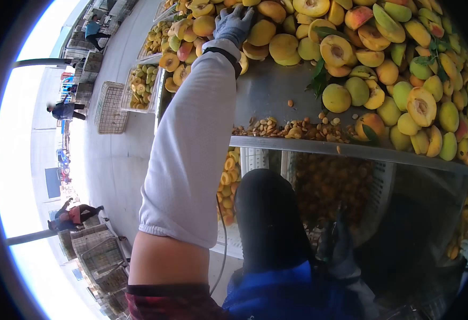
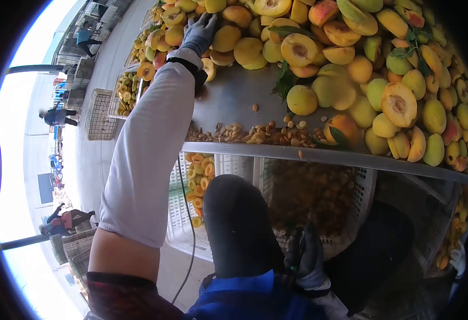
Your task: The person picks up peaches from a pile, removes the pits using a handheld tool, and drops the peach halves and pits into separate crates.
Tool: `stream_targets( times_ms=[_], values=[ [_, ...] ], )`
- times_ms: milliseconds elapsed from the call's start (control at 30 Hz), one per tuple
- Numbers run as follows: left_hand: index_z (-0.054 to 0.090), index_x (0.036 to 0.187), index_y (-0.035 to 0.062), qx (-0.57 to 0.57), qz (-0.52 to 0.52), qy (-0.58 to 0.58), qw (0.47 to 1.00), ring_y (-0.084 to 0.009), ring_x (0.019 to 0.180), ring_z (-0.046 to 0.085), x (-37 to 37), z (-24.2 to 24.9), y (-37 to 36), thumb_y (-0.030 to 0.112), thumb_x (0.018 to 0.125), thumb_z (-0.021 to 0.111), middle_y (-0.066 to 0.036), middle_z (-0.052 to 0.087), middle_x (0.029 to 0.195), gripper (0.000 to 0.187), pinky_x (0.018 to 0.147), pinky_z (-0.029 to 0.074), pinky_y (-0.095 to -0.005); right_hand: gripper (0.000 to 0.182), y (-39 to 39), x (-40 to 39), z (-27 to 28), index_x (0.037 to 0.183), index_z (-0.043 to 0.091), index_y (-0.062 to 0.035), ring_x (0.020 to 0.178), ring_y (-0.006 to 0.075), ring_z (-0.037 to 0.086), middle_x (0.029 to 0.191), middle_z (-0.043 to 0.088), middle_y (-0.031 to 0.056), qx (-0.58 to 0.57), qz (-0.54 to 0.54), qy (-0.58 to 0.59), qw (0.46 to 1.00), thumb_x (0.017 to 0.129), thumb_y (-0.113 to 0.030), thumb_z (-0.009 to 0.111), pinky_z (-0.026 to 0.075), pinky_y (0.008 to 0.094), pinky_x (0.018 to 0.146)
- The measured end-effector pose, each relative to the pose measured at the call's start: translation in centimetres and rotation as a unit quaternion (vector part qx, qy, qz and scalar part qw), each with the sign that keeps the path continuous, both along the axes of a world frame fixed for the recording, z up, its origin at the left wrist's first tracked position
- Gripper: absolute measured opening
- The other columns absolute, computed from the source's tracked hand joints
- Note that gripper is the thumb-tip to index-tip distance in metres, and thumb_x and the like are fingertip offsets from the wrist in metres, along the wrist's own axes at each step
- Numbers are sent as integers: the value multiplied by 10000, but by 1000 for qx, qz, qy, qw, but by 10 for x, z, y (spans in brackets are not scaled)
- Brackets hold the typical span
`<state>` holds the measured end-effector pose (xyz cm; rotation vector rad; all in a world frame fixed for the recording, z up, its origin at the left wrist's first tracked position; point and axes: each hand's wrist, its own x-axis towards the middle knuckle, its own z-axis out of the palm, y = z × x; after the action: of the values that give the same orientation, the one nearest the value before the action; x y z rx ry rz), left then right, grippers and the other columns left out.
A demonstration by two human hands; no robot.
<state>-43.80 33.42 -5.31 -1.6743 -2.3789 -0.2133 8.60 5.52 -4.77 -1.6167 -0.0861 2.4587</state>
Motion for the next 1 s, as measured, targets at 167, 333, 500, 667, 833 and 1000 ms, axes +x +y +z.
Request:
stream_targets(
  times_ms=[167,333,500,667,833,1000],
  values=[
    [434,1413,225,27,-89,-303,949,-403,1274,455,62,27,-51,683,760,642,-167,491,1364,824,1061,390,-467,420,-11,-12,-10,885,516,-129,378,133,452,600,478,7,17,25,-32,999,961,-542,502,369,263,338],
    [444,1384,166,-158,-124,-42,979,-348,1227,504,156,48,-121,494,746,753,-147,511,1312,781,990,455,-458,398,-35,-9,-43,898,536,-134,396,133,467,591,477,11,187,78,-22,979,963,-526,513,376,264,357],
    [571,1271,178,-171,-123,-1,978,-333,1176,530,175,55,-146,439,774,709,-97,558,1258,578,927,479,-451,440,-29,-14,-11,850,549,-132,401,133,468,568,489,7,160,65,-20,985,956,-557,504,375,267,364],
    [507,1320,151,-128,-24,-76,989,-340,1202,518,164,62,-169,512,775,726,-139,554,1261,689,958,456,-464,465,-27,-6,-7,828,551,-134,389,136,459,561,496,6,130,34,-3,991,944,-583,508,358,273,350],
    [491,1323,121,-30,32,-145,988,-356,1082,605,170,74,-194,535,782,716,-169,599,1186,718,919,471,-461,467,-27,4,-18,841,558,-130,390,140,476,554,497,13,81,22,51,995,946,-582,504,350,273,343],
    [494,1300,45,93,-66,-473,874,-308,998,632,215,101,-260,312,824,728,-168,610,1126,594,798,531,-394,421,-22,6,11,834,554,-138,430,104,453,630,508,-7,147,36,68,986,953,-542,529,356,260,372]
  ],
)
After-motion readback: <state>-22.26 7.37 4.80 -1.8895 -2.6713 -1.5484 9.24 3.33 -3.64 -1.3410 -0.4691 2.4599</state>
